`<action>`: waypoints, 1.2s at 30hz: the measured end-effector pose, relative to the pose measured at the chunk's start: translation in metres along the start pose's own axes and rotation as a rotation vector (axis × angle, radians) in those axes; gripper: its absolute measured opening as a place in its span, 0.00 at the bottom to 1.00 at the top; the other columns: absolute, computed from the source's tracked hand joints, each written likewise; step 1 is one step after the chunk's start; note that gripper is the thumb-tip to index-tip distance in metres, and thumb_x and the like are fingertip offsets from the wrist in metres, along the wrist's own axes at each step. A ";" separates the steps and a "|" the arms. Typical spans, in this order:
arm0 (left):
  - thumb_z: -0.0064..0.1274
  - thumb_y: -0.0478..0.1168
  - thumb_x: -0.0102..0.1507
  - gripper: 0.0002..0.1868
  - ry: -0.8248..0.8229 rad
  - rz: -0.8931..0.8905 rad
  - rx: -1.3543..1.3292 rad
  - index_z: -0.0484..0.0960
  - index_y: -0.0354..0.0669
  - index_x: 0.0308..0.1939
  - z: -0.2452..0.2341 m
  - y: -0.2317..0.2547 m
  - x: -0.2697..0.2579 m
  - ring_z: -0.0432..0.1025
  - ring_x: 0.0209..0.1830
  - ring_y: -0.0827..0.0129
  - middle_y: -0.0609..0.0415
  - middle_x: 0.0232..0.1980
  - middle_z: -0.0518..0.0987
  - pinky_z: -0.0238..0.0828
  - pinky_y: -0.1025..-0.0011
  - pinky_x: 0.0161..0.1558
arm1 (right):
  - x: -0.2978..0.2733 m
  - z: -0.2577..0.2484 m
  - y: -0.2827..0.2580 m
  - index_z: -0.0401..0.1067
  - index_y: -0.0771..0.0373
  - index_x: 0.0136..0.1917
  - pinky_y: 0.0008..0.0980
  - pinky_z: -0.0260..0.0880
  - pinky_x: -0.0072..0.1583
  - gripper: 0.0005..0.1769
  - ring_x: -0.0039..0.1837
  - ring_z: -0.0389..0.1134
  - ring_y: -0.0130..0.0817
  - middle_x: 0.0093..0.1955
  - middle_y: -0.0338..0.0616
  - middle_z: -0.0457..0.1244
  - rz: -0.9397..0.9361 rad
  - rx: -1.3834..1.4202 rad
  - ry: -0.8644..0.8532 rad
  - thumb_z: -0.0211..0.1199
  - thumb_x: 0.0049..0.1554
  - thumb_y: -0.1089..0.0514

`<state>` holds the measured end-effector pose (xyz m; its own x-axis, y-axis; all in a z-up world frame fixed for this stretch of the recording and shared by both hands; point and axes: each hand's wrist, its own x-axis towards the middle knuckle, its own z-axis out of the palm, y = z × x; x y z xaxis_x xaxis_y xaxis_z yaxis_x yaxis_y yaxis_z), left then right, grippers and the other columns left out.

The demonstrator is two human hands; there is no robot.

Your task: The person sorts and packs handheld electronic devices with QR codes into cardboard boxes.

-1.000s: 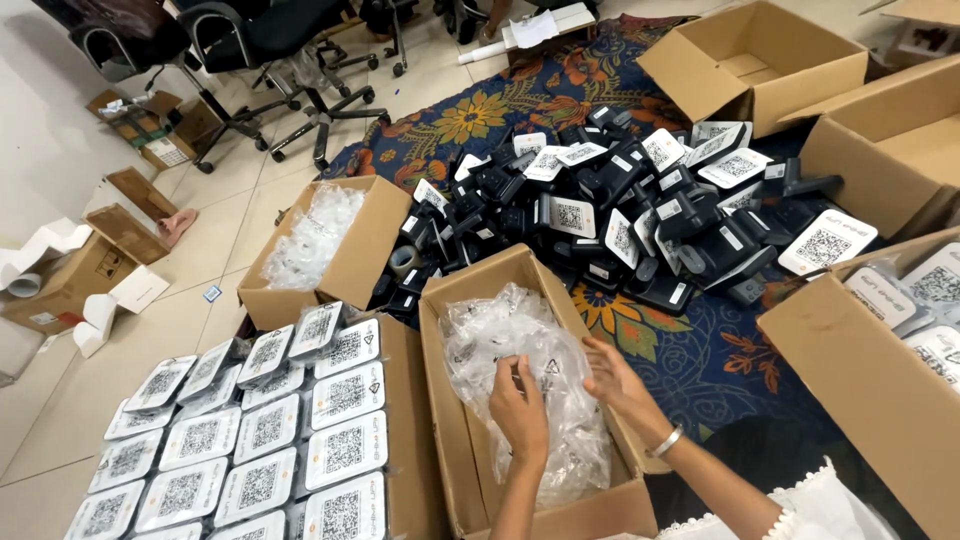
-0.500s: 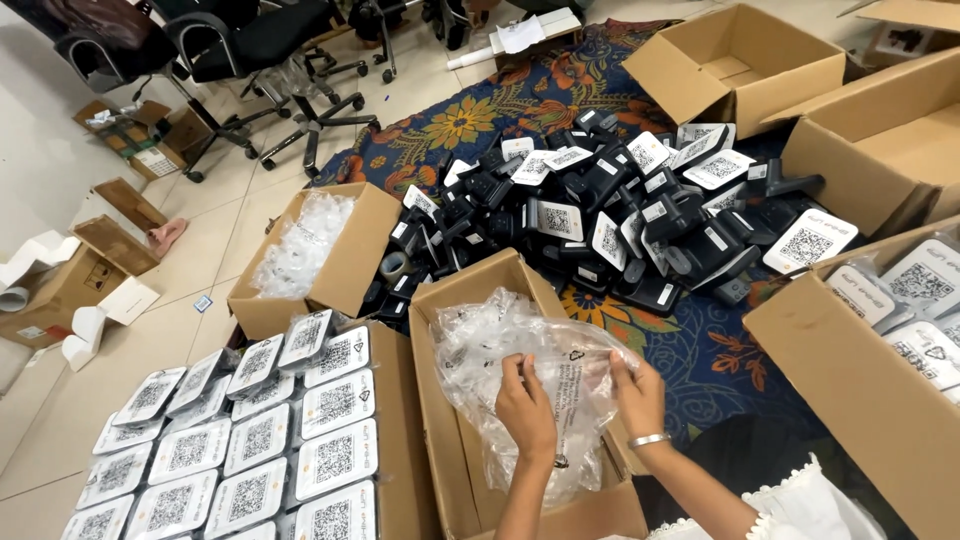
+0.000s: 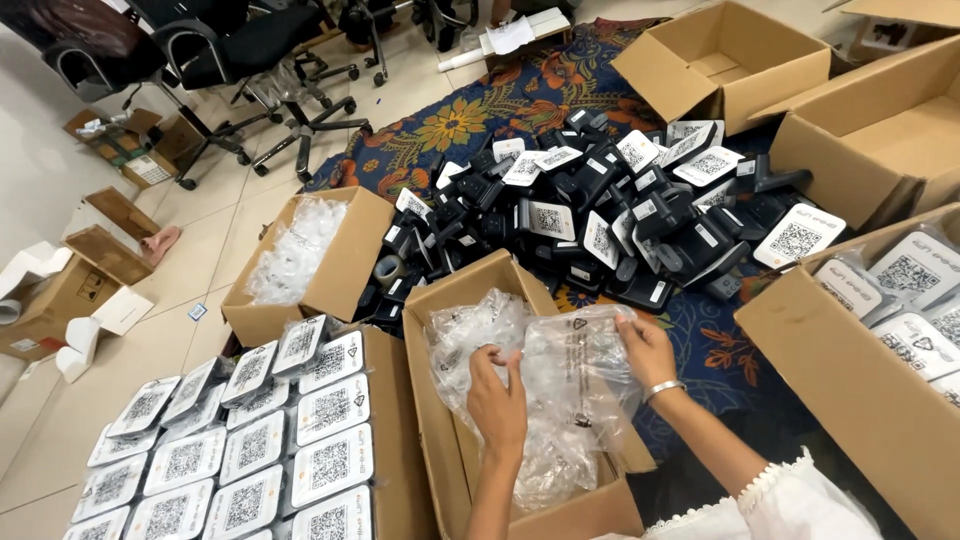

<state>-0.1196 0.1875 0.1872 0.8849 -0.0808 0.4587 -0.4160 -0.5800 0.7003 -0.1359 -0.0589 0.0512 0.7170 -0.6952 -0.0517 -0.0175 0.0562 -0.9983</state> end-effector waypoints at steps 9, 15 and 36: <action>0.59 0.53 0.61 0.36 -0.321 0.990 0.131 0.66 0.39 0.67 0.005 0.026 -0.047 0.68 0.61 0.45 0.36 0.63 0.67 0.65 0.49 0.64 | 0.059 -0.026 0.013 0.77 0.63 0.45 0.31 0.67 0.39 0.14 0.36 0.67 0.30 0.38 0.39 0.68 0.437 0.313 -0.052 0.64 0.60 0.49; 0.52 0.34 0.60 0.19 -0.399 1.004 0.191 0.77 0.36 0.56 0.059 0.006 -0.040 0.72 0.56 0.53 0.46 0.56 0.76 0.68 0.59 0.61 | 0.038 -0.040 0.012 0.75 0.63 0.47 0.37 0.69 0.36 0.18 0.35 0.68 0.33 0.38 0.42 0.68 0.658 0.307 -0.208 0.63 0.58 0.45; 0.48 0.25 0.57 0.18 -0.422 0.139 0.197 0.79 0.41 0.49 0.257 -0.051 0.019 0.75 0.49 0.45 0.43 0.51 0.71 0.73 0.53 0.48 | 0.233 -0.045 0.129 0.57 0.64 0.73 0.48 0.49 0.77 0.53 0.80 0.46 0.56 0.79 0.62 0.46 -0.281 -1.365 -0.256 0.74 0.46 0.34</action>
<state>-0.0276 0.0066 0.0199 0.8484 -0.4664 0.2504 -0.5249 -0.6798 0.5122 -0.0025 -0.2458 -0.0909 0.9113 -0.4116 0.0094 -0.3992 -0.8890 -0.2245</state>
